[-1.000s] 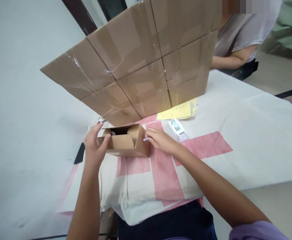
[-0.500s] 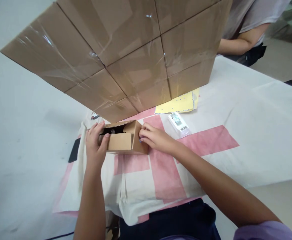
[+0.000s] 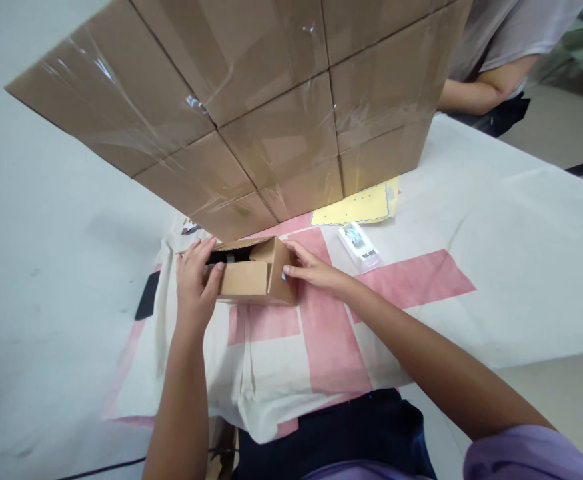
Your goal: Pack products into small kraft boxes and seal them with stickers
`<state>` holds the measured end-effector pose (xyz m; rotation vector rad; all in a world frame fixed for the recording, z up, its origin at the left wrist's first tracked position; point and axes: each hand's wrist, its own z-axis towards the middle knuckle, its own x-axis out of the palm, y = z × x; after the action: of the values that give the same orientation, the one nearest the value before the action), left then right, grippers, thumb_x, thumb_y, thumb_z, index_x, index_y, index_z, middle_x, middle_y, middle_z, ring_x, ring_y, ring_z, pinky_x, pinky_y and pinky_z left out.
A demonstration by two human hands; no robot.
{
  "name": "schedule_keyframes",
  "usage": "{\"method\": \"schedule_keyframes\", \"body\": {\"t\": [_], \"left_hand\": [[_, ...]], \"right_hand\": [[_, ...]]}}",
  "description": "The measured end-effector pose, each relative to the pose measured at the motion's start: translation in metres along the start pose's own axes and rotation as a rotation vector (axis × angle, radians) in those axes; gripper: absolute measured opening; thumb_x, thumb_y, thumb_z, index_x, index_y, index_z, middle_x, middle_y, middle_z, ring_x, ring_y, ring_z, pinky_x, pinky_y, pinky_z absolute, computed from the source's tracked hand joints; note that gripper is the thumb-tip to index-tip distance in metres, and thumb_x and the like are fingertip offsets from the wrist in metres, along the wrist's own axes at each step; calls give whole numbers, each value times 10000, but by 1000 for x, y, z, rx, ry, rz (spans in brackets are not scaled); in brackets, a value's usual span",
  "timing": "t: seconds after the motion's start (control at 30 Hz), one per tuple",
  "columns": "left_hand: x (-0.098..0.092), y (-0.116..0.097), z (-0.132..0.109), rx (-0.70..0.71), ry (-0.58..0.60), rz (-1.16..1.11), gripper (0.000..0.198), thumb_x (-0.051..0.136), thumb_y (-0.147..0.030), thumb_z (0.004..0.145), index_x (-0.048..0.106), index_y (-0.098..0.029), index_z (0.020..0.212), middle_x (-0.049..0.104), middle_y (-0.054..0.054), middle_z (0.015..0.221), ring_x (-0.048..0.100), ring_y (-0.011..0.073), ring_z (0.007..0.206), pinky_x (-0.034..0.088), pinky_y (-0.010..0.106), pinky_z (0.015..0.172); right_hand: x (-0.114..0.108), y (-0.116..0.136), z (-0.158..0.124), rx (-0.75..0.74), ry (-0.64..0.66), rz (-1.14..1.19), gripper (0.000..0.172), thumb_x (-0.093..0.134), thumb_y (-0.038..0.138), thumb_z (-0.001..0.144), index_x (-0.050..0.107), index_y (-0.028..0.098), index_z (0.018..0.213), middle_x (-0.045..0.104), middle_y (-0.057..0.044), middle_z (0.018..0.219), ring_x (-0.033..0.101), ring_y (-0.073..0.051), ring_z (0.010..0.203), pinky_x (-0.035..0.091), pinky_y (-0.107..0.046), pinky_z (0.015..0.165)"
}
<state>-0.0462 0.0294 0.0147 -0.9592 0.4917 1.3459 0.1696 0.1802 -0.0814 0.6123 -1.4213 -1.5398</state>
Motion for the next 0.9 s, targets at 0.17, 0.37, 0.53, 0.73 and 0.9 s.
{"method": "schedule_keyframes", "body": {"t": [0.17,0.37,0.53,0.73,0.9], "left_hand": [[0,-2,0,-2,3,-7,420,484,-373,1027,568,-306,1433,599,58,1504,446,274,1481,226,527,1272],[1,0,0,-17,5,5,433,473,-392,1029,553,-317,1448,586,52,1513,433,272,1486,229,529,1274],[-1,-1,0,-18,30,-1,419,460,-372,1034,531,-310,1442,572,62,1518,416,274,1493,208,528,1277],[6,-2,-6,-85,-192,-39,304,594,-336,951,542,-212,1223,429,168,1545,349,293,1501,296,505,1228],[1,-3,-9,-82,-191,106,188,554,-358,963,624,-206,1047,619,121,1188,529,302,1238,352,526,1107]], "right_hand": [[1,0,1,-35,-9,11,616,720,518,917,476,329,1450,461,-64,1588,450,-261,1451,326,-459,1229],[-2,-11,1,-54,9,-13,659,746,501,902,470,323,1474,456,-73,1589,458,-270,1440,336,-466,1227],[-9,-11,-1,-71,55,-72,796,772,496,882,379,323,1553,437,-89,1590,456,-276,1441,365,-454,1210],[-13,-5,-11,-46,130,-256,1242,888,514,743,88,325,1674,198,-107,1724,234,-357,1577,262,-535,1269],[-6,-12,-13,-75,66,-352,1362,905,571,686,2,340,1679,71,-93,1757,119,-382,1609,214,-571,1285]]}}
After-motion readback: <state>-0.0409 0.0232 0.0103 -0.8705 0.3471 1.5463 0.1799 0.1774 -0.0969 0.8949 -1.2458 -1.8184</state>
